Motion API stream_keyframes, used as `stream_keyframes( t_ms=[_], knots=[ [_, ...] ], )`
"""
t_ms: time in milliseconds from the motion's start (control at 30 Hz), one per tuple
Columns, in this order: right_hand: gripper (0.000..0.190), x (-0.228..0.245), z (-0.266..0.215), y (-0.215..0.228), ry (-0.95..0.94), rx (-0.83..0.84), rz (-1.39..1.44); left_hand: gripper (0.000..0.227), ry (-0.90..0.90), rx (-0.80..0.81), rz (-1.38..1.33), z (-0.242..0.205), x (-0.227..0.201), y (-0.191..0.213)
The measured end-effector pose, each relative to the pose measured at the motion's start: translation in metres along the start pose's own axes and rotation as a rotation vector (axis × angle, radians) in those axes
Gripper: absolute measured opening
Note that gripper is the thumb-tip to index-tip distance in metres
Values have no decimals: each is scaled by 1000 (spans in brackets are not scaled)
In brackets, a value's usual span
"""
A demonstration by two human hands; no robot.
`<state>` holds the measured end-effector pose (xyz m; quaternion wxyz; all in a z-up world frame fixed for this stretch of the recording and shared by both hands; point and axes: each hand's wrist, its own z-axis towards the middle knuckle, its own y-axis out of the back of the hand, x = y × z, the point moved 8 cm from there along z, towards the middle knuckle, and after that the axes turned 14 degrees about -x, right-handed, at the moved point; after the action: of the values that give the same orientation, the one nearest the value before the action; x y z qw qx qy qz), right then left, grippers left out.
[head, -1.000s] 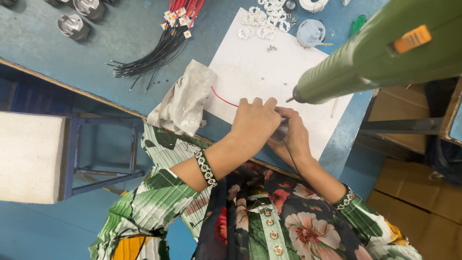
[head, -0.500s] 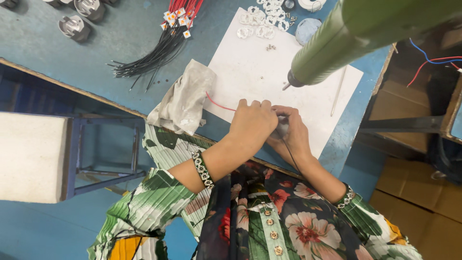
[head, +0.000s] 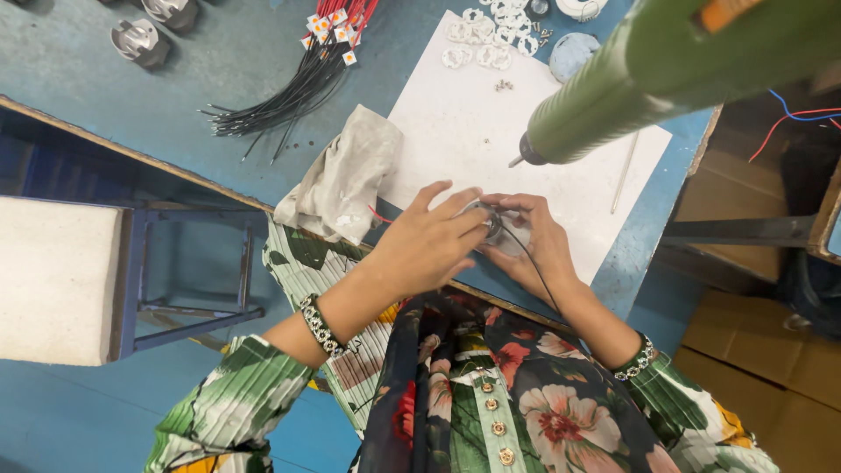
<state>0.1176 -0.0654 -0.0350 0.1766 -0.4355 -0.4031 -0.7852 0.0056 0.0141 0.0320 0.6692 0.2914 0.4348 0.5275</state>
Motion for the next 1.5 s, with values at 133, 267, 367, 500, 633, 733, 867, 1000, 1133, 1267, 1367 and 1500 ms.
stream_keyframes(
  t_ms=[133, 267, 367, 500, 633, 733, 867, 1000, 1133, 1267, 1367, 1500],
  knots=[
    [65, 3, 2, -1, 13, 31, 46, 24, -21, -54, 83, -6, 5, -5],
    [64, 3, 2, -3, 4, 20, 32, 10, -50, -124, 151, -10, 6, -7],
    [64, 6, 3, -4, 14, 26, 49, 8, -47, -128, 141, -11, 7, -10],
    [62, 4, 4, -3, 4, 35, 53, 7, -62, -128, 119, -10, 10, -14],
    [62, 5, 6, -4, 1, 44, 58, 6, -51, -141, 92, -9, 12, -14],
    [63, 7, 7, -3, 18, 39, 42, 6, -36, -124, 76, -9, 12, -15],
    [63, 5, 7, -2, 14, 36, 21, 5, -38, -121, 111, -8, 10, -15],
    [63, 5, 4, -5, 10, 43, 28, 3, -32, -110, 124, -6, 9, -16],
    [60, 9, 10, 2, 64, 83, 115, 4, -37, -113, 150, -5, 9, -16],
    [37, -22, 43, 27, -229, 220, 271, 14, 20, -140, 82, -8, 8, -11],
    [17, -41, 70, 44, -201, -16, -14, 20, 85, -152, 4, -12, 9, -13],
    [18, -15, 93, 8, 211, -70, -159, 22, 147, -172, 14, -17, 10, -13]
  ],
)
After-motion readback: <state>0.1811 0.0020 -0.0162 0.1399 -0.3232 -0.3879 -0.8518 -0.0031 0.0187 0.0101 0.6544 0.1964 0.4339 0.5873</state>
